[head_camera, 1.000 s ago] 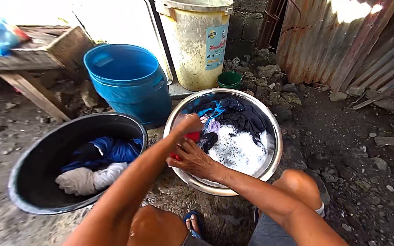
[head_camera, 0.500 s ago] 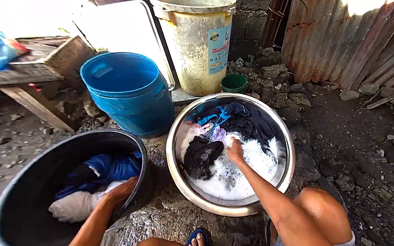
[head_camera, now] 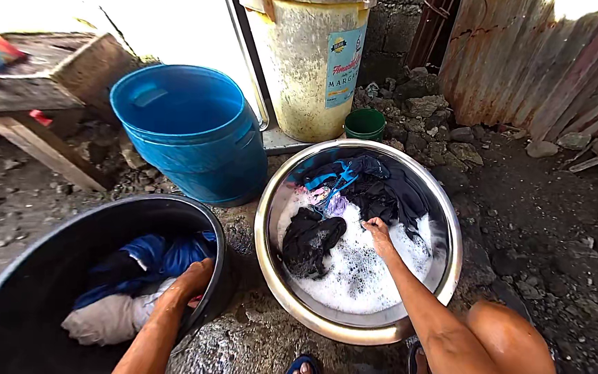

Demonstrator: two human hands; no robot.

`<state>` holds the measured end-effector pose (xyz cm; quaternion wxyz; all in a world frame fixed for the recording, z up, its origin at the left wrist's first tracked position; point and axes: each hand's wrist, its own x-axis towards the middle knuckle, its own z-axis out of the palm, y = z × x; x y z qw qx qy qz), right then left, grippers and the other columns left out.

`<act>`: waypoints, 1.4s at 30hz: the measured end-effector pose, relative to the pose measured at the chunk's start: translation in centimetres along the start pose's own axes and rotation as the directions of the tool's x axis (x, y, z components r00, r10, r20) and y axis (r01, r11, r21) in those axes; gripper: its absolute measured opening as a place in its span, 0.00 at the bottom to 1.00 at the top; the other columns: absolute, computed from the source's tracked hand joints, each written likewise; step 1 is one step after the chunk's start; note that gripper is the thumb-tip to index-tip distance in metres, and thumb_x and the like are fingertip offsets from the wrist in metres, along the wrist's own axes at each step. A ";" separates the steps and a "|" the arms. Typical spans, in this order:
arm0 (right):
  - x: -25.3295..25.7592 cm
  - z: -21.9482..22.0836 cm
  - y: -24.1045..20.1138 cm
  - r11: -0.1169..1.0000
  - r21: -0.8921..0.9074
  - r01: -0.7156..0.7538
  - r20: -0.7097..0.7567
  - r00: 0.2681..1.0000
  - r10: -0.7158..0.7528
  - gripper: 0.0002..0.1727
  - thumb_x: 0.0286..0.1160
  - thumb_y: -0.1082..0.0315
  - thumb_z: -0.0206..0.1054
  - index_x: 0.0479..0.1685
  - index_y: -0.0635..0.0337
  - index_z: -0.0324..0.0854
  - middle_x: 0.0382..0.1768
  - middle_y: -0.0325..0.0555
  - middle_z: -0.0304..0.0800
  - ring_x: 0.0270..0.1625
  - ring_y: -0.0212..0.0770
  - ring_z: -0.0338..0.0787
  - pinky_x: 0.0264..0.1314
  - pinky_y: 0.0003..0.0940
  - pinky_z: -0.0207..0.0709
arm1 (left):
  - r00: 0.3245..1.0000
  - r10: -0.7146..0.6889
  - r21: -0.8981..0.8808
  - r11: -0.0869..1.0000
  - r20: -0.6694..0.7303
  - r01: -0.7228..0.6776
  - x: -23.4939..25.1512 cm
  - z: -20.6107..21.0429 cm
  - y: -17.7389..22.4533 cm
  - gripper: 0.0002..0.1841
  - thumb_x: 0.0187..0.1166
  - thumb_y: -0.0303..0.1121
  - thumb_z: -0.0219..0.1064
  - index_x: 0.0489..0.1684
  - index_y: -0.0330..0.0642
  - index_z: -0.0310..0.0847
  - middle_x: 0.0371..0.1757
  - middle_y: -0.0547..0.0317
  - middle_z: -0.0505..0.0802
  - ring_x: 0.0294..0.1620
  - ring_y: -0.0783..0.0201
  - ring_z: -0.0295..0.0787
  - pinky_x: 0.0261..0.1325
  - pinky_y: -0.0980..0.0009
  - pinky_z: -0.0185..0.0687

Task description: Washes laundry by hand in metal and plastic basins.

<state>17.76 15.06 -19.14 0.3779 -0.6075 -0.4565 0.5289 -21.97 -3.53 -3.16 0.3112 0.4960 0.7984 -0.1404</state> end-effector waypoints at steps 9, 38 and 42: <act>-7.8 1.5 -1.3 0.627 -0.676 0.388 0.649 0.717 0.255 0.18 0.73 0.68 0.72 0.52 0.77 0.80 0.51 0.73 0.85 0.59 0.67 0.85 0.64 0.66 0.74 | 1.000 -0.011 0.083 0.997 0.025 0.009 -1.2 -0.2 0.8 0.16 0.85 0.29 0.65 0.62 0.24 0.79 0.62 0.25 0.86 0.70 0.30 0.82 0.70 0.33 0.72; -9.0 -13.8 -27.2 0.492 -0.800 0.343 0.073 0.870 -0.488 0.25 0.80 0.66 0.65 0.76 0.63 0.73 0.62 0.76 0.83 0.64 0.78 0.84 0.61 0.79 0.74 | 0.957 0.054 -0.248 0.960 -0.286 -0.129 6.4 11.8 21.2 0.45 0.69 0.40 0.77 0.91 0.48 0.60 0.83 0.24 0.70 0.83 0.20 0.61 0.71 0.19 0.61; -6.3 -8.9 -13.4 0.594 -0.755 0.278 0.436 0.889 0.138 0.31 0.81 0.64 0.69 0.82 0.61 0.70 0.72 0.66 0.83 0.70 0.63 0.86 0.74 0.62 0.76 | 0.977 0.210 -0.352 0.913 -0.032 -0.207 5.3 10.9 22.9 0.38 0.76 0.54 0.72 0.80 0.36 0.72 0.74 0.30 0.82 0.77 0.34 0.78 0.74 0.32 0.72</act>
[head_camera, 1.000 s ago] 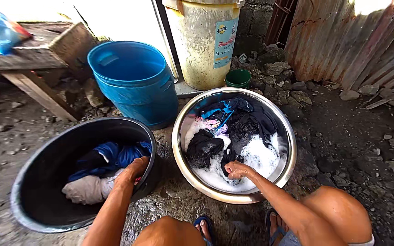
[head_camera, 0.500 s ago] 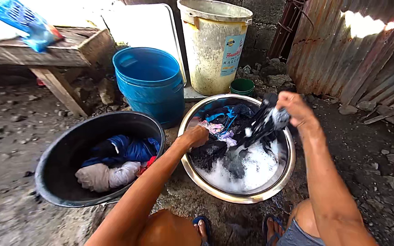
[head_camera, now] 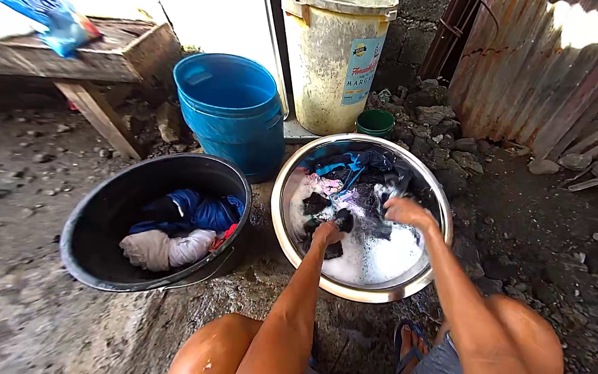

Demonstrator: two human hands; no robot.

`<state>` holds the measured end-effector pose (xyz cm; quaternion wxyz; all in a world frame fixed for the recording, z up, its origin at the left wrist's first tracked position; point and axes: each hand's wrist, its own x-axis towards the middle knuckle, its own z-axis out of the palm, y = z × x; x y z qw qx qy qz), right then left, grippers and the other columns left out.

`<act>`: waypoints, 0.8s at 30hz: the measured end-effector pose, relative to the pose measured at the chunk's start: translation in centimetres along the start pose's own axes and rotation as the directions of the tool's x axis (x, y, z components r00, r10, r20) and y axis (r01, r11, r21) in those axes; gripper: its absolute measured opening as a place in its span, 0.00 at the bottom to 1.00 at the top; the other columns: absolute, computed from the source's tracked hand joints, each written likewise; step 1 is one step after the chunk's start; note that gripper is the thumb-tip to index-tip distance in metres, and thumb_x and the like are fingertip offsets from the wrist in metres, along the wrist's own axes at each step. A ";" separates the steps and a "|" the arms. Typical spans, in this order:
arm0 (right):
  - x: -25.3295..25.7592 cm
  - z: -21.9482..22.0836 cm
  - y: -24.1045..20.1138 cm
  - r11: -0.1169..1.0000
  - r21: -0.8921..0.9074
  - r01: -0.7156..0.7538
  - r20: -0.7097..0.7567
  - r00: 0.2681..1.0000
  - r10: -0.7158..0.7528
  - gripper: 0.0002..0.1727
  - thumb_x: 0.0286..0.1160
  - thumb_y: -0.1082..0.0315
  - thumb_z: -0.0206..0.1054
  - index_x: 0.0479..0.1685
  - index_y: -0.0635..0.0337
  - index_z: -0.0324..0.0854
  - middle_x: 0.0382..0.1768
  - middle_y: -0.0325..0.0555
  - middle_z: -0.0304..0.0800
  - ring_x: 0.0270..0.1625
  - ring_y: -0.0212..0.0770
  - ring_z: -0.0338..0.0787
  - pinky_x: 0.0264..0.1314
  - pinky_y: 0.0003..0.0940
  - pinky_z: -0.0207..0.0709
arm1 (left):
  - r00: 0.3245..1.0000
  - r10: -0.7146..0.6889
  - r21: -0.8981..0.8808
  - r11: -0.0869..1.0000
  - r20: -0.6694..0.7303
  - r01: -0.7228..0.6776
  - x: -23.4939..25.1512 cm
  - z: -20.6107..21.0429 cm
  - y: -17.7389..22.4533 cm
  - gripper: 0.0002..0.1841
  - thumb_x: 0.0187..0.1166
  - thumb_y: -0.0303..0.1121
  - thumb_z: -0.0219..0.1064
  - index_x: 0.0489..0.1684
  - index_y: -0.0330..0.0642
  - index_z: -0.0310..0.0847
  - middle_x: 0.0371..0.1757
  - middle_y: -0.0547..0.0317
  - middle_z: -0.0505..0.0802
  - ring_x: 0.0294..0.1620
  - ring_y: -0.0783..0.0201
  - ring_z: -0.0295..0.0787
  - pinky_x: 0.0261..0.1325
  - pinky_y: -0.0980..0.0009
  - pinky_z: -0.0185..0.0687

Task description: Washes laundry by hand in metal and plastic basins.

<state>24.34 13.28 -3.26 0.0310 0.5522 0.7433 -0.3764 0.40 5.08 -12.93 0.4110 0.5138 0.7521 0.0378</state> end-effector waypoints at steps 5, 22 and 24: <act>-0.1 10.7 1.9 0.869 0.494 -0.036 0.108 0.994 -0.020 0.59 0.67 0.73 0.78 0.97 0.54 0.37 0.85 0.64 0.66 0.80 0.60 0.76 0.73 0.61 0.77 | 0.884 0.457 -0.192 0.881 0.100 -0.433 -3.6 -4.1 6.5 0.29 0.87 0.49 0.64 0.69 0.27 0.78 0.67 0.31 0.86 0.72 0.42 0.82 0.80 0.44 0.69; -10.1 -6.3 -2.0 0.591 0.420 0.688 -0.690 0.666 -0.285 0.03 0.78 0.71 0.69 0.43 0.58 0.86 0.32 0.35 0.89 0.36 0.28 0.87 0.45 0.31 0.85 | 0.575 0.682 -0.278 0.505 -0.452 -0.818 -10.2 -16.3 8.6 0.08 0.78 0.29 0.71 0.49 0.37 0.89 0.44 0.56 0.94 0.46 0.68 0.90 0.58 0.63 0.85; -11.7 -7.3 -2.5 0.594 0.351 0.724 -0.726 0.611 -0.316 0.02 0.76 0.71 0.70 0.41 0.57 0.87 0.32 0.33 0.90 0.36 0.26 0.87 0.45 0.28 0.85 | 0.527 0.721 -0.148 0.522 -0.450 -0.840 -9.5 -16.2 8.3 0.09 0.78 0.27 0.70 0.51 0.34 0.88 0.48 0.51 0.93 0.51 0.64 0.89 0.63 0.59 0.81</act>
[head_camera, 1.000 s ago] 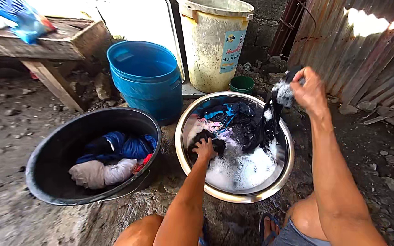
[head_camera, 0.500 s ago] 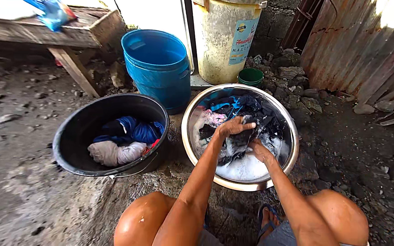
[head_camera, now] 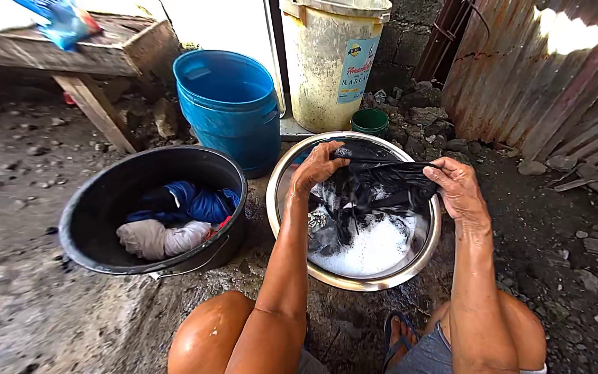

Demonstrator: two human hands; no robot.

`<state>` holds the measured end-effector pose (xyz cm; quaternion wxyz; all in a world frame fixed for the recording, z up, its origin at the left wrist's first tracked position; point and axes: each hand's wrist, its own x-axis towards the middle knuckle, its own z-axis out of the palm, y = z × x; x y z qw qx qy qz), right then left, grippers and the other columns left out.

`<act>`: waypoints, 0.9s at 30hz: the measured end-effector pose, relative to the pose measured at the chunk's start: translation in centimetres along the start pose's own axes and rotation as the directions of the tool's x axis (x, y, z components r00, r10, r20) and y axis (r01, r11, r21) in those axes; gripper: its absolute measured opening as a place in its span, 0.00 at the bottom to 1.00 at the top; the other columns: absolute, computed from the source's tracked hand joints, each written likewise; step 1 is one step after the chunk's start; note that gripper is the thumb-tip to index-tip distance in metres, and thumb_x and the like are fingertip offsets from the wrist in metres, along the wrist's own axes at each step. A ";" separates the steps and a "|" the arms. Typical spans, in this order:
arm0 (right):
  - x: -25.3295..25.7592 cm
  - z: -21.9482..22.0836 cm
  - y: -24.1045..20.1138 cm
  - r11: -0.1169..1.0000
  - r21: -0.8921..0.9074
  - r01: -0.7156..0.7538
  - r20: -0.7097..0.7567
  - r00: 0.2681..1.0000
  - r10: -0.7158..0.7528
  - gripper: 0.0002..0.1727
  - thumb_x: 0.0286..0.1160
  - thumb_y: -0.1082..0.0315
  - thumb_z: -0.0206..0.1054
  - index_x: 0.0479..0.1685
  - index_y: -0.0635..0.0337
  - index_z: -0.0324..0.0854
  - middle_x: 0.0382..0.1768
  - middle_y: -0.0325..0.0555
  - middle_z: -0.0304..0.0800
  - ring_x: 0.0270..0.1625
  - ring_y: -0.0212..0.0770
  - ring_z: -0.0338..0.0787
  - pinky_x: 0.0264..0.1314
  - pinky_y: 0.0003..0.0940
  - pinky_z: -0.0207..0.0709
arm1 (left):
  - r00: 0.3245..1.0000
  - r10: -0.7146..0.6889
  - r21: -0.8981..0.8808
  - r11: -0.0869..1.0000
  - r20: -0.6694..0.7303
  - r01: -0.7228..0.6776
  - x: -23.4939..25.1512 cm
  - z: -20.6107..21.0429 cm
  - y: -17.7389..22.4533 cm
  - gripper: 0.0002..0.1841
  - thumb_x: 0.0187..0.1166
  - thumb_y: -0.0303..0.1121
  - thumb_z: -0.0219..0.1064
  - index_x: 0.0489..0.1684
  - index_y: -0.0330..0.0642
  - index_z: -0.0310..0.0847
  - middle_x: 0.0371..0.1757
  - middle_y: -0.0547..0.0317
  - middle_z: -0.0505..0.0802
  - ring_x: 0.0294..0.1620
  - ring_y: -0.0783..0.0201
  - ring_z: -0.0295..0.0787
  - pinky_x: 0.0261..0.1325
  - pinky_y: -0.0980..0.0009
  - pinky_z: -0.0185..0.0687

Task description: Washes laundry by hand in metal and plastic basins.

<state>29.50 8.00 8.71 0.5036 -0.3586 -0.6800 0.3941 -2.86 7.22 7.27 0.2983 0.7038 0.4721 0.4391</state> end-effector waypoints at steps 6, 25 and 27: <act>0.8 -0.4 -5.3 0.954 -0.264 0.141 -0.051 0.986 -0.159 0.02 0.72 0.71 0.73 0.39 0.59 0.88 0.31 0.33 0.89 0.33 0.22 0.85 0.39 0.21 0.81 | 0.992 -0.056 -0.066 0.996 0.114 0.064 0.7 3.5 -1.5 0.08 0.78 0.32 0.72 0.43 0.35 0.89 0.38 0.53 0.92 0.41 0.65 0.88 0.53 0.59 0.83; -2.5 7.7 11.7 0.453 -0.881 -0.135 0.320 0.534 0.782 0.24 0.83 0.58 0.67 0.68 0.68 0.83 0.68 0.69 0.84 0.76 0.67 0.80 0.80 0.67 0.67 | 0.583 -0.762 0.376 0.646 0.281 0.664 -5.5 13.0 -15.1 0.18 0.83 0.38 0.66 0.56 0.29 0.85 0.53 0.33 0.91 0.53 0.39 0.89 0.57 0.39 0.80; -5.1 10.9 15.1 0.500 -0.858 -0.121 0.406 0.438 0.802 0.32 0.81 0.51 0.69 0.78 0.63 0.76 0.71 0.68 0.83 0.76 0.67 0.80 0.81 0.68 0.67 | 0.544 -0.767 0.428 0.642 0.342 0.636 -7.2 14.6 -16.9 0.25 0.82 0.42 0.67 0.68 0.31 0.81 0.69 0.31 0.85 0.74 0.36 0.80 0.74 0.34 0.71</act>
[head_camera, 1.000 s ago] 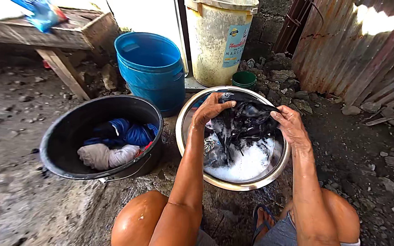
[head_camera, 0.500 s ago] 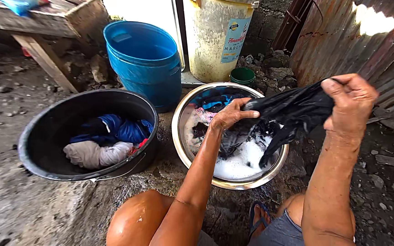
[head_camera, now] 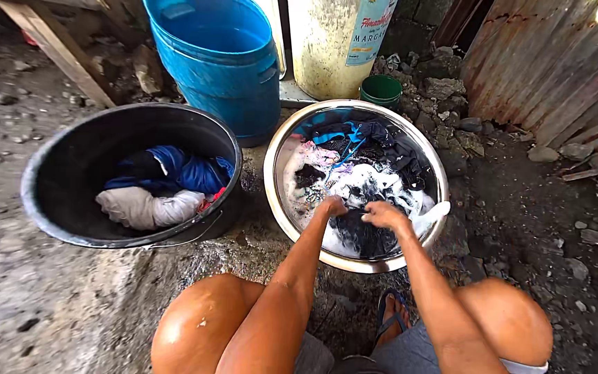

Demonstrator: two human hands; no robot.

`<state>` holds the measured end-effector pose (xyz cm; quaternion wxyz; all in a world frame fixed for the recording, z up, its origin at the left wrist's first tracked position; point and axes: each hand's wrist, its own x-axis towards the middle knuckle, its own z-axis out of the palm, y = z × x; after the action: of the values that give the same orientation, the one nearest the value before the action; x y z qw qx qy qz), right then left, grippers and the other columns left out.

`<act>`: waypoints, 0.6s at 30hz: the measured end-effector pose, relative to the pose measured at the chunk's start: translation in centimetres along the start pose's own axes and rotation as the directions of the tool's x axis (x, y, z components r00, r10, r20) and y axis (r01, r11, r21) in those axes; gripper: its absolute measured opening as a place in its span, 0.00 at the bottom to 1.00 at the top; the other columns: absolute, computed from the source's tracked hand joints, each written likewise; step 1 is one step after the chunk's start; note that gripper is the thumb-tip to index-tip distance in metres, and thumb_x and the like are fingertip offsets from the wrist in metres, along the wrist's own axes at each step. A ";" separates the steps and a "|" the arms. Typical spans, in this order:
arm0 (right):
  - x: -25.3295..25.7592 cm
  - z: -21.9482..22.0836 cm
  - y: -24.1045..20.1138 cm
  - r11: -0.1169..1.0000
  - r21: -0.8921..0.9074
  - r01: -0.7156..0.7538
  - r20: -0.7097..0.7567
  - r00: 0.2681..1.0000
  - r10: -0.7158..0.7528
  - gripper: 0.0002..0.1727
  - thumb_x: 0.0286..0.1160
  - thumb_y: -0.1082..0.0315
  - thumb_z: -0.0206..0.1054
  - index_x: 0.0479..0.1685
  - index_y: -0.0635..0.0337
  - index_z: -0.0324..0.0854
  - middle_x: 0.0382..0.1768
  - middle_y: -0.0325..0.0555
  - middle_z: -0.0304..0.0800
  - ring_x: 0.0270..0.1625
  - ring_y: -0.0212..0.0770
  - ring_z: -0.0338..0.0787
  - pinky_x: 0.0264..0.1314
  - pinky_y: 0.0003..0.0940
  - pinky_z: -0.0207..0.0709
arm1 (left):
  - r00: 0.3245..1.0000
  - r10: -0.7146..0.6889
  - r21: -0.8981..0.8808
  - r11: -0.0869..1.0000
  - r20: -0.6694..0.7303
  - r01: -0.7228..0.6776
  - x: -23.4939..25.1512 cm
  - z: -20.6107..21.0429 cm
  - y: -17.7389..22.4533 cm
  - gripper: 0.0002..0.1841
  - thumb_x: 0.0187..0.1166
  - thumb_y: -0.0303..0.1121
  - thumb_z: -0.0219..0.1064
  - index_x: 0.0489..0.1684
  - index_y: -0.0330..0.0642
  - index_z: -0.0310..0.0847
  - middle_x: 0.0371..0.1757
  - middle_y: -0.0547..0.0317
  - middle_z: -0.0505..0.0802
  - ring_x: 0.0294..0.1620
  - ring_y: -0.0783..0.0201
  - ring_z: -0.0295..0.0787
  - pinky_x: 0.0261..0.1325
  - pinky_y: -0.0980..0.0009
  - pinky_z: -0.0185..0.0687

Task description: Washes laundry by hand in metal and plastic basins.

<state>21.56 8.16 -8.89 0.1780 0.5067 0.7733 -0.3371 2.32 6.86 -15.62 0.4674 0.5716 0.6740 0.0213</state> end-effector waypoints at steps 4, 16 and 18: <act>2.4 7.2 -1.6 0.982 -0.184 -0.051 0.222 0.971 0.092 0.50 0.79 0.30 0.59 0.94 0.53 0.54 0.81 0.68 0.73 0.84 0.70 0.70 0.84 0.72 0.59 | 0.995 -0.011 0.098 0.995 0.094 0.002 0.0 4.0 -1.0 0.32 0.82 0.37 0.66 0.84 0.32 0.66 0.79 0.30 0.78 0.82 0.34 0.72 0.79 0.32 0.66; 1.3 1.8 -1.2 0.962 0.235 0.142 -0.231 0.969 -0.087 0.20 0.85 0.63 0.62 0.65 0.71 0.83 0.61 0.67 0.89 0.66 0.62 0.89 0.75 0.60 0.77 | 0.975 0.030 -0.237 0.968 -0.219 -0.083 -3.1 -0.8 3.2 0.22 0.87 0.42 0.61 0.58 0.27 0.85 0.62 0.31 0.89 0.68 0.40 0.85 0.73 0.40 0.74; -0.2 -1.4 -1.1 0.879 0.385 0.282 -0.391 0.912 -0.121 0.24 0.85 0.69 0.61 0.77 0.70 0.72 0.70 0.65 0.83 0.72 0.56 0.85 0.78 0.52 0.75 | 0.956 0.209 -0.527 0.799 -0.208 -0.290 -5.1 -3.2 4.7 0.18 0.89 0.38 0.61 0.56 0.28 0.83 0.52 0.42 0.91 0.54 0.55 0.87 0.65 0.55 0.80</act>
<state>20.72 8.77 -7.40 -0.1185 0.5013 0.7472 -0.4199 3.28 6.09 -8.08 0.5569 0.4933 0.5888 0.3159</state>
